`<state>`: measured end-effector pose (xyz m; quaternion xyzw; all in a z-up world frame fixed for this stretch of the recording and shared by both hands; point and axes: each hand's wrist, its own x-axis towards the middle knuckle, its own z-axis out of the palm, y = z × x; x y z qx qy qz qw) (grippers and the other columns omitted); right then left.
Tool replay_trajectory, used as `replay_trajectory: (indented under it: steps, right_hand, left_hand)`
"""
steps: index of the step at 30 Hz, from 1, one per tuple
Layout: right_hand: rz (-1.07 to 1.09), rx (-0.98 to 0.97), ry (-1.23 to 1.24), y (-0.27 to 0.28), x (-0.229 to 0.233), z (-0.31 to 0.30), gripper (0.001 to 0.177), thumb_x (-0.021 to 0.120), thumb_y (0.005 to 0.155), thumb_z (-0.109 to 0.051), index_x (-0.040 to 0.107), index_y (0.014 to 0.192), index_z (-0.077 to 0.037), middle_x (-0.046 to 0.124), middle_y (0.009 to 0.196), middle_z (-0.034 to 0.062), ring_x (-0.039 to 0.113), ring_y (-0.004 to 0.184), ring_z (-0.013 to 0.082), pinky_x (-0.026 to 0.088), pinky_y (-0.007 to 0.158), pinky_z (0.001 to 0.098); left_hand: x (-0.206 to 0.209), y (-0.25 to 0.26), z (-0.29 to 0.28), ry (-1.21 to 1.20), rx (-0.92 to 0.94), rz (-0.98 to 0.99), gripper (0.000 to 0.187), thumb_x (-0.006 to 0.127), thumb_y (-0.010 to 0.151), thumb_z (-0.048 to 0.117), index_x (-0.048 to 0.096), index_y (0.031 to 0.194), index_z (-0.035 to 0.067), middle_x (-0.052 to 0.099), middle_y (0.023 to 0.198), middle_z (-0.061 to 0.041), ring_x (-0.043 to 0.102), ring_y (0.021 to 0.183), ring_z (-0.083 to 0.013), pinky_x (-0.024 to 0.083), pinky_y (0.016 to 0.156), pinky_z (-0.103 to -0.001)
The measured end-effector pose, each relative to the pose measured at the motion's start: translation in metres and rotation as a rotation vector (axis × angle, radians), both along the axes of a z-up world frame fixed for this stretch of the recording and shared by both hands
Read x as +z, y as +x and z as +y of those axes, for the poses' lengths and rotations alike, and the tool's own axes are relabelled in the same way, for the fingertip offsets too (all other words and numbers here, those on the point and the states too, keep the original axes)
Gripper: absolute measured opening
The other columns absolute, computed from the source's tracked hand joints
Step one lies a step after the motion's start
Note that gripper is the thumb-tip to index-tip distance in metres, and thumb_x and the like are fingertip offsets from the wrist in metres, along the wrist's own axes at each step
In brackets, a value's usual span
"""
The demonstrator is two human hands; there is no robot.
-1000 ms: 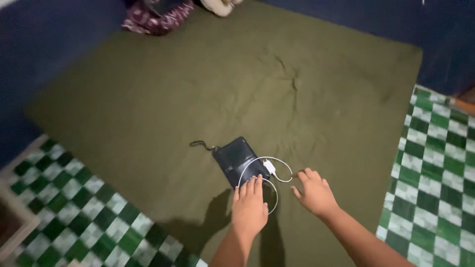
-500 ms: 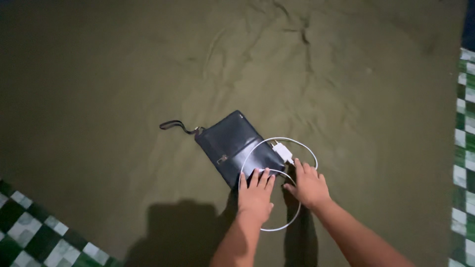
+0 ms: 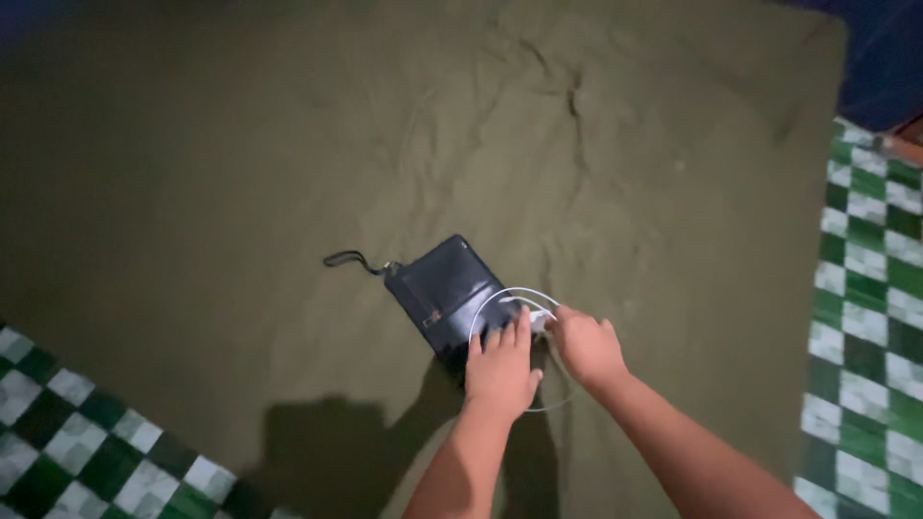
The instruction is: The person tidies a bedroom. They move stuffed toys onto the bed, place a small black object on a windowsill, set a wooden box on a wall shelf, handle a pair of glasses, coil a charging cable, and place a black pouch on a shelf next to a basket of books.
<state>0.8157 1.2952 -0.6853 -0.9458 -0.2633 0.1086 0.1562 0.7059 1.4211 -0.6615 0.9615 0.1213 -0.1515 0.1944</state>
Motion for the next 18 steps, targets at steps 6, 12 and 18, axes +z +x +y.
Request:
replay_trajectory:
  steps: [6,12,18]
  right_hand:
    - [0.048,0.177,-0.005,-0.008,0.196,0.011,0.022,0.055,0.097,-0.031,0.067,0.100,-0.012,0.074,0.100,0.0134,0.069,0.096,0.0372,0.051,0.085,0.0509]
    - [0.122,0.337,0.024,-0.014,0.412,0.026,0.022,0.061,0.093,-0.030,0.071,0.096,-0.010,0.074,0.096,0.0152,0.069,0.095,0.0383,0.055,0.083,0.0482]
    - [0.044,0.562,0.191,-0.045,0.587,0.021,0.021,0.063,0.093,-0.026,0.071,0.095,-0.007,0.074,0.093,0.0155,0.070,0.091,0.0368,0.054,0.080,0.0473]
  left_hand:
    - [0.186,-0.004,-0.001,0.028,0.204,-0.347,0.085,0.083,0.070,0.022,0.042,0.143,0.012,0.049,0.143,-0.011,0.050,0.128,-0.0310,0.041,0.100,-0.046]
    - [0.394,-0.029,0.019,0.022,0.294,-0.522,0.035,0.080,0.080,0.026,0.057,0.106,0.019,0.060,0.111,-0.002,0.058,0.114,-0.0245,0.046,0.094,-0.045]
    - [0.551,-0.066,0.027,0.000,0.104,-0.943,0.078,0.080,0.064,0.016,0.053,0.137,0.010,0.067,0.115,-0.015,0.061,0.109,-0.0379,0.042,0.097,-0.050]
